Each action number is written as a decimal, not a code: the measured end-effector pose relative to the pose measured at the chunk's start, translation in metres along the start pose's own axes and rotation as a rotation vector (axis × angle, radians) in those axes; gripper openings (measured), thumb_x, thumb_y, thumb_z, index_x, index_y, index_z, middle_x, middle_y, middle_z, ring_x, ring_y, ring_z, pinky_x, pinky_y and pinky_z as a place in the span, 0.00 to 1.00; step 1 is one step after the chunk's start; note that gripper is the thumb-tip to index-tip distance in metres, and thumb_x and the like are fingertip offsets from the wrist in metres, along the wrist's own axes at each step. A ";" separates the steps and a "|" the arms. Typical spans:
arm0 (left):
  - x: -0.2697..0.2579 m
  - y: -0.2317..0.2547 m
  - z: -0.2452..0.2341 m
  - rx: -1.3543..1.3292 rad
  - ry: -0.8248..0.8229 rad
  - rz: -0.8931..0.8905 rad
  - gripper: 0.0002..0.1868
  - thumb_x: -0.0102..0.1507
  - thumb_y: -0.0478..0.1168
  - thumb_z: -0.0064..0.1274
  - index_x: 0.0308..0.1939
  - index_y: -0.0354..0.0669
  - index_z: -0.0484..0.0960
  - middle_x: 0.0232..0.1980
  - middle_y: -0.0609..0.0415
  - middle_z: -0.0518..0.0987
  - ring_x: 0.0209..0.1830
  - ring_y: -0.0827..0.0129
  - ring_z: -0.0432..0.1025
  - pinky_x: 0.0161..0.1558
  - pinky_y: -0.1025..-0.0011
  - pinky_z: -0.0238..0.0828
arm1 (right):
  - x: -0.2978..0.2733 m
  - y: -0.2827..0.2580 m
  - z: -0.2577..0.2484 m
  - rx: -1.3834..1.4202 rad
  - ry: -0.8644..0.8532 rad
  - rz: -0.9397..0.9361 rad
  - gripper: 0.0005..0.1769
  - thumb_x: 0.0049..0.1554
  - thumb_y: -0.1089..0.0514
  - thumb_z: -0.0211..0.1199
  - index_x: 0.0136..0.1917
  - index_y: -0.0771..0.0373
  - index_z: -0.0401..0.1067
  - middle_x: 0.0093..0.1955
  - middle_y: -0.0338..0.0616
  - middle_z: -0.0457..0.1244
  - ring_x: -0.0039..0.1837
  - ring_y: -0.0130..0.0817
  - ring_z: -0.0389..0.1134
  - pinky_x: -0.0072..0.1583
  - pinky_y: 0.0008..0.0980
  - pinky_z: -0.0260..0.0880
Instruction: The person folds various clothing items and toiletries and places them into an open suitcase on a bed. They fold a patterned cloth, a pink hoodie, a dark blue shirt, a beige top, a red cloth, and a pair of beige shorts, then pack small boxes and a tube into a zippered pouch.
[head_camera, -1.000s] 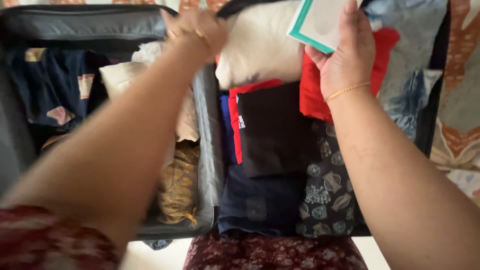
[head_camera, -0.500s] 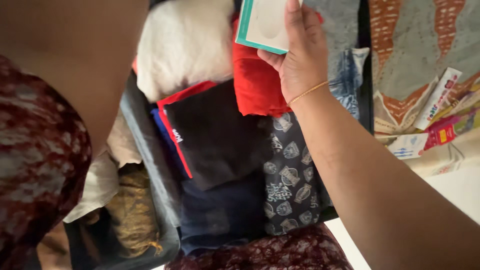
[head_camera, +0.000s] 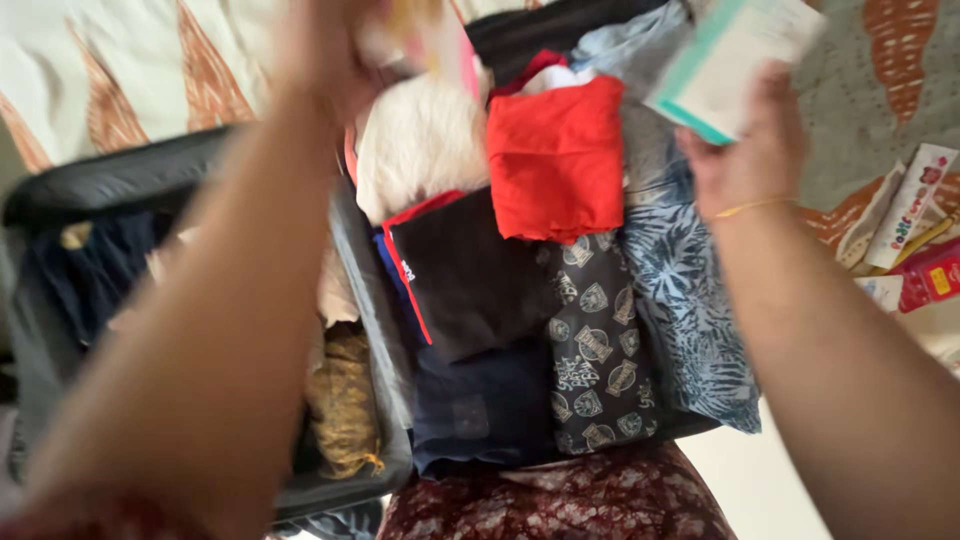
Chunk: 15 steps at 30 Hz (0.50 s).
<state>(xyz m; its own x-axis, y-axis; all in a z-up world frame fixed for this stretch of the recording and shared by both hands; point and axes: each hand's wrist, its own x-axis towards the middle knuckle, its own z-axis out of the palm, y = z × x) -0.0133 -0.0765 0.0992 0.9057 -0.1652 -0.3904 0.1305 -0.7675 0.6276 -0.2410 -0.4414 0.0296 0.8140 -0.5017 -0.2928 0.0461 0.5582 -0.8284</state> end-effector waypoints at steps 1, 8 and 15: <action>-0.009 0.007 0.013 -0.077 0.001 0.007 0.22 0.60 0.35 0.48 0.59 0.46 0.73 0.49 0.45 0.80 0.50 0.53 0.77 0.54 0.54 0.70 | 0.008 -0.008 -0.027 0.038 0.111 0.015 0.28 0.67 0.40 0.61 0.72 0.56 0.64 0.65 0.44 0.68 0.61 0.42 0.73 0.52 0.39 0.76; -0.084 0.013 0.162 -0.490 -0.031 -0.097 0.23 0.58 0.33 0.50 0.58 0.45 0.73 0.47 0.45 0.79 0.48 0.54 0.77 0.51 0.57 0.74 | 0.031 -0.009 -0.166 -0.033 0.642 0.338 0.20 0.61 0.48 0.61 0.64 0.54 0.70 0.56 0.40 0.72 0.55 0.39 0.76 0.49 0.45 0.81; -0.141 0.026 0.165 0.046 0.495 0.191 0.16 0.55 0.32 0.52 0.46 0.48 0.78 0.48 0.46 0.78 0.48 0.51 0.75 0.50 0.55 0.72 | 0.128 0.047 -0.121 -1.234 0.475 -0.001 0.20 0.60 0.54 0.60 0.65 0.57 0.67 0.54 0.41 0.69 0.53 0.37 0.73 0.50 0.40 0.76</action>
<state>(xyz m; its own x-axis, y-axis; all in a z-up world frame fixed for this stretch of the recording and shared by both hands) -0.2040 -0.1754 0.0601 0.9950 -0.0013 0.0996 -0.0633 -0.7807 0.6217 -0.2040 -0.5592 -0.1046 0.5216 -0.8243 -0.2200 -0.7133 -0.2799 -0.6425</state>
